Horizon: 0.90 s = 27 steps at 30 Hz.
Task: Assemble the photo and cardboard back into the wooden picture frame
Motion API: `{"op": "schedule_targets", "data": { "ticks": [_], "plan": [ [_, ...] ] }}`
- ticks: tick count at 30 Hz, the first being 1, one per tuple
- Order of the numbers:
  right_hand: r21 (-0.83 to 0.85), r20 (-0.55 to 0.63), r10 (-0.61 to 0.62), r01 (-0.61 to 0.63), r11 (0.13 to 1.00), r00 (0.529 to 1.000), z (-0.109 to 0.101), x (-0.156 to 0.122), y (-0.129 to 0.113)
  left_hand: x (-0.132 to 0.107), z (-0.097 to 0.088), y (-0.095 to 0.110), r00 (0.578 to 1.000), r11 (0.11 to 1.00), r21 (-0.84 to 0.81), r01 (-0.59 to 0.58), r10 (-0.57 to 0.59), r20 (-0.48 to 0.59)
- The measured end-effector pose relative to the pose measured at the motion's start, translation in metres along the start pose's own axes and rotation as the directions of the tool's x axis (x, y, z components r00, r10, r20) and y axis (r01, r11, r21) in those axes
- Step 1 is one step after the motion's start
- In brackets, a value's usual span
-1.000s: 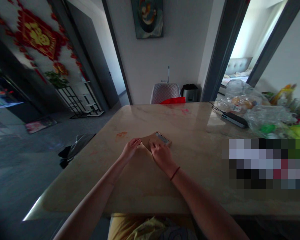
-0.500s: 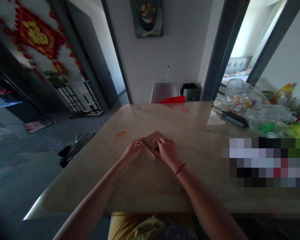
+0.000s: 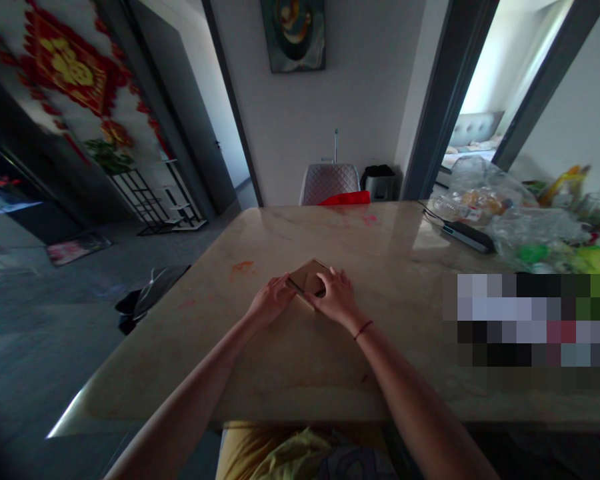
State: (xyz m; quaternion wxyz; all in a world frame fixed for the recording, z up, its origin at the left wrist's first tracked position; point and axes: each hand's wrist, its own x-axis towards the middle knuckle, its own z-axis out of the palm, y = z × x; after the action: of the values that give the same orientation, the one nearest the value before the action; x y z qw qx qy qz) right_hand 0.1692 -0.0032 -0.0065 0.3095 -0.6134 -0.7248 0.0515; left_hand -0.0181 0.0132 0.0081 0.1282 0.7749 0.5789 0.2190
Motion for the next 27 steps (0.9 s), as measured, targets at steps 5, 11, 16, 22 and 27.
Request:
{"op": "schedule_targets", "data": {
  "ticks": [5,11,16,22,27],
  "plan": [
    [0.073,-0.036,-0.07,0.073,0.995,0.997,-0.0057,0.0058,0.0047,-0.0009,0.0018,0.0016,0.999,0.998,0.05,-0.038,0.038,0.005],
    [0.078,-0.029,-0.074,0.076,0.994,0.997,-0.0066,0.0069,0.0056,-0.0016,0.0049,0.0009,0.998,0.988,0.144,-0.058,0.055,0.027],
    [0.079,-0.002,-0.07,0.07,0.994,0.998,-0.007,0.0058,0.0053,-0.0011,0.0052,-0.0007,0.997,0.979,0.189,-0.078,0.079,0.005],
    [0.071,0.022,-0.047,0.046,0.996,0.999,-0.0064,0.0049,0.0058,-0.0019,0.001,0.0036,0.993,0.959,0.255,-0.121,0.121,0.017],
    [0.086,0.056,-0.059,0.054,0.995,0.997,-0.0063,0.0048,0.0076,-0.0018,-0.0004,0.0043,0.992,0.957,0.261,-0.127,0.121,0.037]
  ]
}}
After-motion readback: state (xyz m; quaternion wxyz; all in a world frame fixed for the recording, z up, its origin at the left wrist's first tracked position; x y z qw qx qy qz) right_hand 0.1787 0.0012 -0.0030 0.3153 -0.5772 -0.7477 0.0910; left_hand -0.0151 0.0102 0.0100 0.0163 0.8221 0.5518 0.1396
